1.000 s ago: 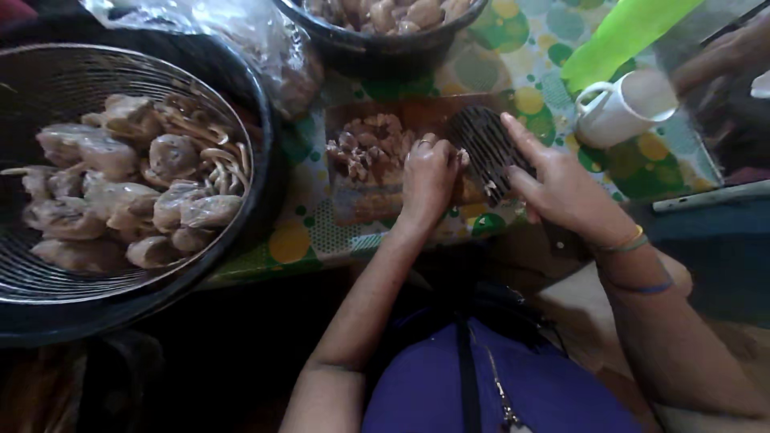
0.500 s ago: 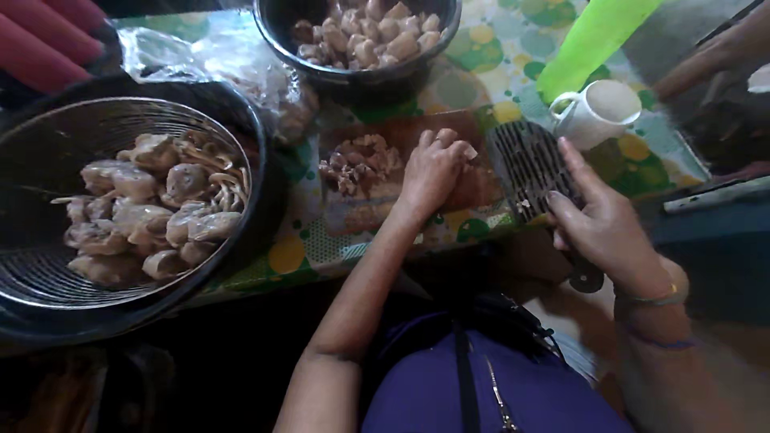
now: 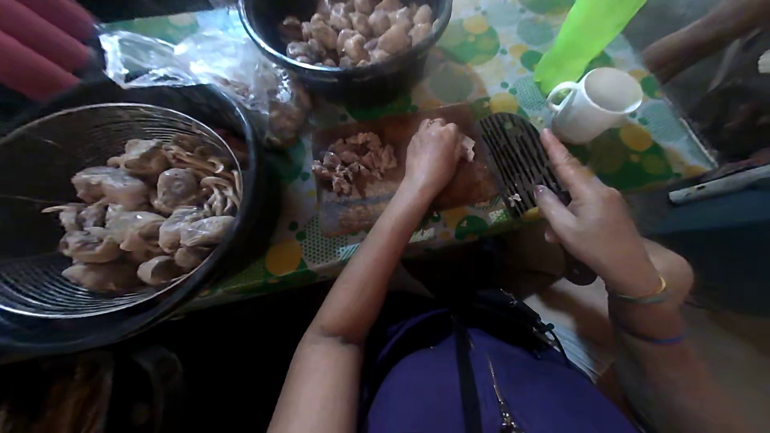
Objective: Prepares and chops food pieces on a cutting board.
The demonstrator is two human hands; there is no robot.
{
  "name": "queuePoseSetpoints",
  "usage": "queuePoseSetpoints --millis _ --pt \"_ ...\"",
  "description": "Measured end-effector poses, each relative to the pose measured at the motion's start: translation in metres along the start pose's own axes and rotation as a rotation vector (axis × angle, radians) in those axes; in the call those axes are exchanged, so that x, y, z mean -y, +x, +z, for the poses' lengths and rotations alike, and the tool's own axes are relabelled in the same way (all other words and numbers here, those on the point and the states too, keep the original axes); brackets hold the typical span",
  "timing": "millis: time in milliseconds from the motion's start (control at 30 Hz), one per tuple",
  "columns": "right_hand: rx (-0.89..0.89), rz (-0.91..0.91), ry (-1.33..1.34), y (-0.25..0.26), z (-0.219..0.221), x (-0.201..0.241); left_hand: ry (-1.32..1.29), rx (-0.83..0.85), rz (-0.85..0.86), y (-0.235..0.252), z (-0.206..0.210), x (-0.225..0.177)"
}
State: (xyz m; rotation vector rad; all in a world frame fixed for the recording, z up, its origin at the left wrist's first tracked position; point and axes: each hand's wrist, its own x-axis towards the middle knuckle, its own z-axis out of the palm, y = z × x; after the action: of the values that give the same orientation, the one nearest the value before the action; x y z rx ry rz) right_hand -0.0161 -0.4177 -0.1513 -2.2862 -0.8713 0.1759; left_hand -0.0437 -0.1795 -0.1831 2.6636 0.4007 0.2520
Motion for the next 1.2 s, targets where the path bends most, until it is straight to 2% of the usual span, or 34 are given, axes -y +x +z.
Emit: queuePoseSetpoints --millis 100,233,300,600,700,800,967,1133,1200 --pt "-0.013 -0.022 -0.023 0.002 0.002 0.0 0.006 0.023 0.025 0.019 -0.004 0.004" --pt "-0.019 -0.019 -0.052 0.005 -0.003 0.0 -0.017 0.001 -0.135 0.005 -0.019 -0.005" --pt "-0.009 -0.029 -0.072 0.007 -0.004 -0.002 0.018 0.043 -0.168 -0.004 -0.015 -0.008" --pt "0.098 -0.213 -0.314 0.024 0.002 0.011 -0.055 -0.057 -0.042 -0.004 0.001 0.008" --pt "0.185 -0.23 -0.34 0.034 -0.008 0.015 -0.069 -0.036 -0.033 -0.003 0.0 0.011" --pt "0.295 -0.18 -0.366 0.052 -0.017 0.023 -0.078 -0.006 -0.02 0.0 -0.003 0.015" --pt "0.302 -0.076 -0.29 0.075 0.003 0.029 -0.089 -0.013 -0.025 0.0 -0.002 0.016" --pt "0.38 0.049 -0.107 0.053 -0.015 0.009 -0.089 -0.001 -0.092 -0.004 -0.002 0.011" --pt "0.33 0.078 0.023 0.038 -0.027 -0.002 -0.091 -0.035 -0.05 -0.005 -0.002 0.013"
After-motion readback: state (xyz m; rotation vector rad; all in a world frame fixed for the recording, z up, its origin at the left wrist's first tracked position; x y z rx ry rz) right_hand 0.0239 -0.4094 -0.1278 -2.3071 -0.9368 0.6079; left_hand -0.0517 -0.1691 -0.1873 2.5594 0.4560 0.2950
